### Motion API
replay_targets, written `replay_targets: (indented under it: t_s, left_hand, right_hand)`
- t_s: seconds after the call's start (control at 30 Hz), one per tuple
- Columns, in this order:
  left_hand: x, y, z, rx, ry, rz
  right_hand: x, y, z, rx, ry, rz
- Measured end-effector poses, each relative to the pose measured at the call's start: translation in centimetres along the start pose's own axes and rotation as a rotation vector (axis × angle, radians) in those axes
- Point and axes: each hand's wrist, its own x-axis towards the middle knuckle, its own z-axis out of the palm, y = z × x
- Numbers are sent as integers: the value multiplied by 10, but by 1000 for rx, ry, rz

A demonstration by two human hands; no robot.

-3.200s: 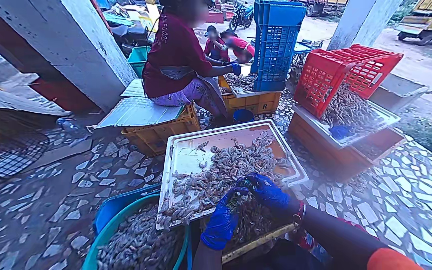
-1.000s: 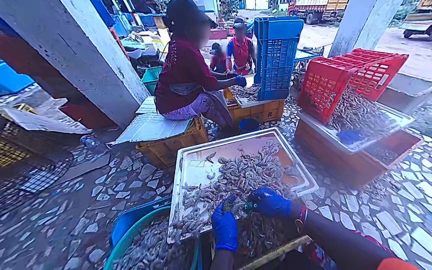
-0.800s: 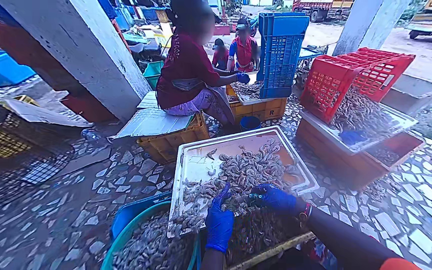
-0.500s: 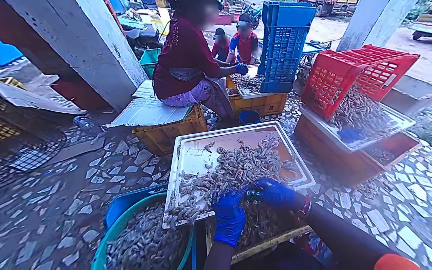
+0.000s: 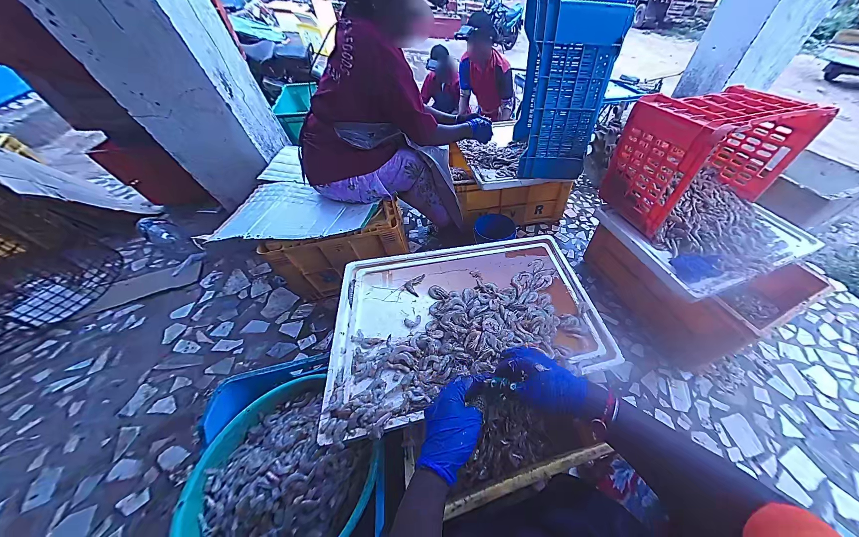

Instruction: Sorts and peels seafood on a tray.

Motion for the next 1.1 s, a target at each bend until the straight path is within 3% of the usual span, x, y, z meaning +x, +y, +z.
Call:
replay_targets:
  t_s: [0.07,0.13,0.17,0.27,0.3,0.4,0.53,0.77,0.93,1.03,1.1]
  left_hand:
    - [0,7,-1,199,64,-28]
    - [3,4,-7,215,110,-87]
    - [5,-2,-9,115,124,-113]
    - [4,-12,-7,-400,170,-35]
    - [2,-11,-5,-541,172,15]
    - [1,-5,6,-758,175,104]
    - [4,-5,20,-922,150,171]
    - [-3,1,25,-1186,111,102]
    - [0,-7,16,-1348,115,132]
    - [-2,-10,3,-1382,123,73]
    - [-3,-14,-2,-1387,121,83]
  right_hand:
    - [-4,-6,2,269,42,57]
    - [-6,-13,0,526,52,97]
    - [-7,-14,-4,502,27,129]
    - [0,3,-12,-108,-96,201]
    - [2,8,-8,-151,-75,182]
    - [2,-3,7,155,45,103]
    - [8,-16,33,592,182,219]
    - [9,-19,48,871,262,205]
    - [4,-26,34,818,210,101]
    - [0,-26,18,768,76,51]
    - [0,-23,11,561,-22,79]
